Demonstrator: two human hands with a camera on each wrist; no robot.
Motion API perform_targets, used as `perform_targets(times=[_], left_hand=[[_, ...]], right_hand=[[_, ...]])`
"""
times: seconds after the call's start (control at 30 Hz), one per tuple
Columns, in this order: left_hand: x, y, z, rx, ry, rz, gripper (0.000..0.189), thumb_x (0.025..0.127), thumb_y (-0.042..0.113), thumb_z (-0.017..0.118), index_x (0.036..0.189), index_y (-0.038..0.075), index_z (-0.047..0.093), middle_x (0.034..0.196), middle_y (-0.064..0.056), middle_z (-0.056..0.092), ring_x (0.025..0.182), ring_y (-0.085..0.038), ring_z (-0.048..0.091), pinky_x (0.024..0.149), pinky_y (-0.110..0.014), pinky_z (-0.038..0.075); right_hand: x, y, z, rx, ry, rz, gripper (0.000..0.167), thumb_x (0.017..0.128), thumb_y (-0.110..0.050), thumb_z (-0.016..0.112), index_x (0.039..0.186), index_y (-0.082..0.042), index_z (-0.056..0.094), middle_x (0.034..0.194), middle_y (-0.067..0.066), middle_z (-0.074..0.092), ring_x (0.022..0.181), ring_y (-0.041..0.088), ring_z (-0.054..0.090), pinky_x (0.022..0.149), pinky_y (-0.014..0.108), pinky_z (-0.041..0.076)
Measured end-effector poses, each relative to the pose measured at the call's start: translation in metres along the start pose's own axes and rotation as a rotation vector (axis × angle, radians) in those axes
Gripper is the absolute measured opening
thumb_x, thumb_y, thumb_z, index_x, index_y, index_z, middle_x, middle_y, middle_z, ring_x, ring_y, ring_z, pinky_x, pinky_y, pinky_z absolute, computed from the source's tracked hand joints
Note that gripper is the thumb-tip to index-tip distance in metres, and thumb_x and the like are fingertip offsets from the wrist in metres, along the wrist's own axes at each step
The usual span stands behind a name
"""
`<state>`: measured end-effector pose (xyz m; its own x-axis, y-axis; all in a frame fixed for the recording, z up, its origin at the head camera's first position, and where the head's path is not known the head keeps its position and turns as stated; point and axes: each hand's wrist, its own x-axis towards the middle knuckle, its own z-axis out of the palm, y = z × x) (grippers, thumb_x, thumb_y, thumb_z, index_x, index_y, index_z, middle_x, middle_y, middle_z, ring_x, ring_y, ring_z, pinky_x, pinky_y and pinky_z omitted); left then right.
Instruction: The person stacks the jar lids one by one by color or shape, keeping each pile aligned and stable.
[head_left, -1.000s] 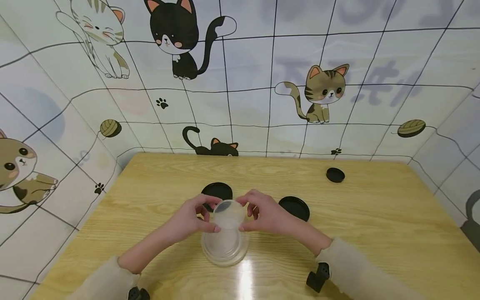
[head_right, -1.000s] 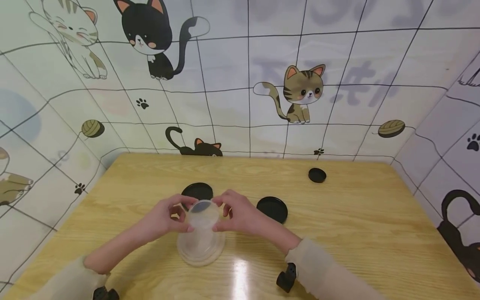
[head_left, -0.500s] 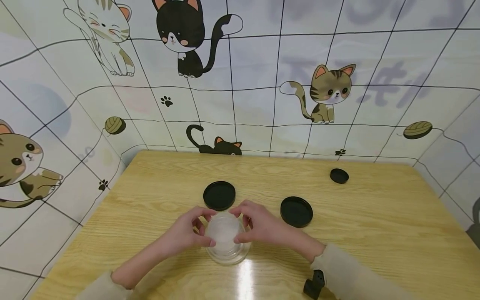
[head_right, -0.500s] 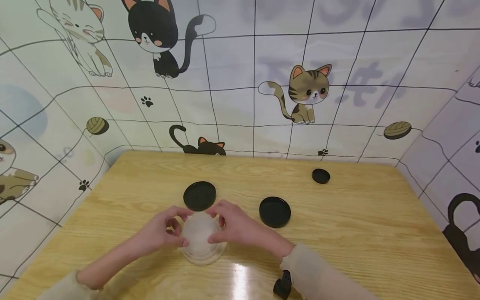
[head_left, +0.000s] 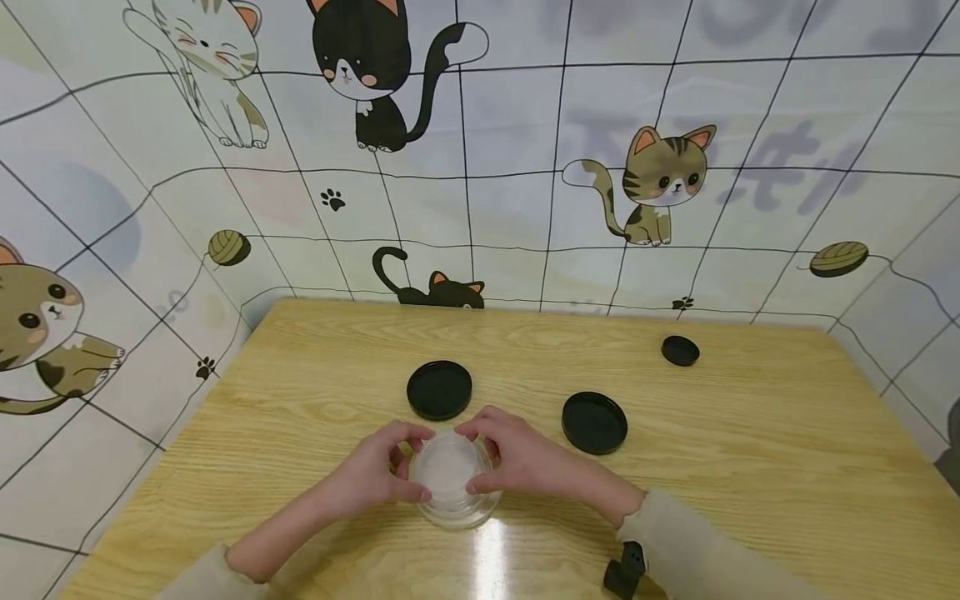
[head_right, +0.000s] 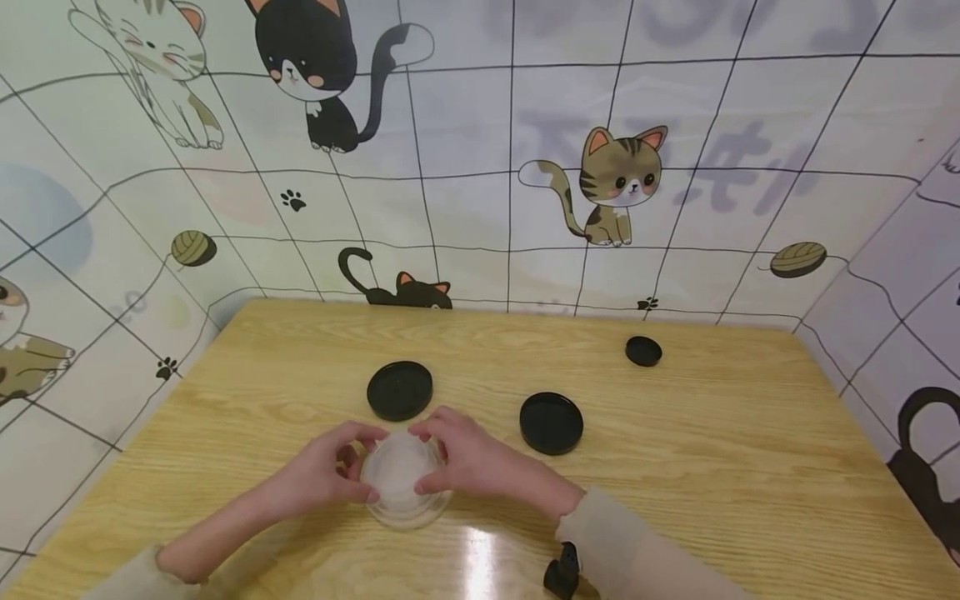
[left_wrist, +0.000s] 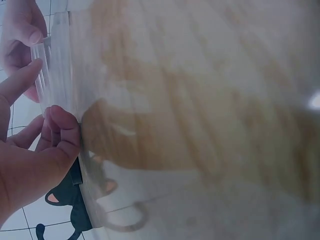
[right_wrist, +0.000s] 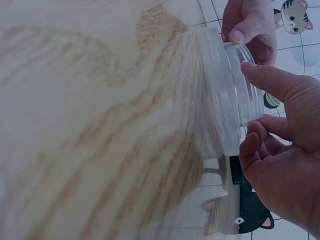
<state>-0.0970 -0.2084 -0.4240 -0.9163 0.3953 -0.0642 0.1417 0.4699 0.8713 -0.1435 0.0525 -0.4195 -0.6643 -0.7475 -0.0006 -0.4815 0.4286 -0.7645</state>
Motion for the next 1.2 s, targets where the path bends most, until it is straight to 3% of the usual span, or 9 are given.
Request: perform_targets(times=[0.5,0.67,0.8,0.93,1.07,1.2], left_hand=[[0.0,0.002,-0.001,0.009,-0.022,0.008,0.065,0.075,0.005,0.091,0.131,-0.003,0.061,0.108,-0.011,0.05,0.069,-0.011,0.049,0.058,-0.022,0.043],[0.003,0.005,-0.01,-0.022,-0.046,-0.01,0.068,0.077,0.006,0.089,0.136,-0.001,0.057,0.112,-0.013,0.051,0.072,-0.014,0.051,0.059,-0.023,0.044],[0.013,0.004,-0.028,-0.054,-0.021,0.005,0.07,0.081,0.006,0.087,0.141,-0.003,0.053,0.116,-0.019,0.05,0.074,-0.017,0.052,0.059,-0.025,0.046],[0.032,0.0,-0.044,-0.06,0.068,0.028,0.07,0.082,0.003,0.086,0.142,-0.005,0.051,0.119,-0.023,0.049,0.075,-0.018,0.055,0.06,-0.025,0.047],[0.051,-0.007,-0.055,-0.066,0.13,-0.01,0.072,0.082,0.001,0.085,0.145,-0.004,0.05,0.126,-0.023,0.048,0.076,-0.021,0.057,0.061,-0.027,0.049],[0.063,-0.015,-0.058,-0.047,0.123,-0.063,0.079,0.082,0.003,0.085,0.149,-0.001,0.044,0.135,-0.023,0.046,0.079,-0.022,0.062,0.062,-0.03,0.051]], right_hand=[[0.004,0.002,-0.006,0.014,-0.073,0.027,0.065,0.08,-0.023,0.091,0.135,-0.006,0.062,0.109,-0.003,0.051,0.083,0.012,0.05,0.073,0.026,0.046],[0.005,0.003,-0.016,0.054,-0.061,0.002,0.064,0.084,-0.022,0.088,0.139,-0.005,0.059,0.116,0.003,0.053,0.083,0.013,0.052,0.073,0.026,0.047],[0.014,0.005,-0.03,0.058,0.017,0.005,0.065,0.087,-0.02,0.085,0.143,-0.005,0.057,0.125,0.01,0.056,0.082,0.013,0.054,0.074,0.028,0.049],[0.029,0.011,-0.043,0.071,0.109,0.028,0.068,0.088,-0.018,0.084,0.147,-0.004,0.053,0.128,0.017,0.057,0.086,0.014,0.058,0.082,0.033,0.053],[0.045,0.022,-0.05,0.095,0.151,0.068,0.072,0.089,-0.016,0.082,0.151,-0.003,0.048,0.134,0.018,0.056,0.093,0.016,0.061,0.088,0.037,0.053],[0.057,0.034,-0.047,0.121,0.135,0.121,0.078,0.088,-0.014,0.083,0.154,-0.003,0.044,0.139,0.018,0.053,0.096,0.018,0.061,0.083,0.035,0.053]])
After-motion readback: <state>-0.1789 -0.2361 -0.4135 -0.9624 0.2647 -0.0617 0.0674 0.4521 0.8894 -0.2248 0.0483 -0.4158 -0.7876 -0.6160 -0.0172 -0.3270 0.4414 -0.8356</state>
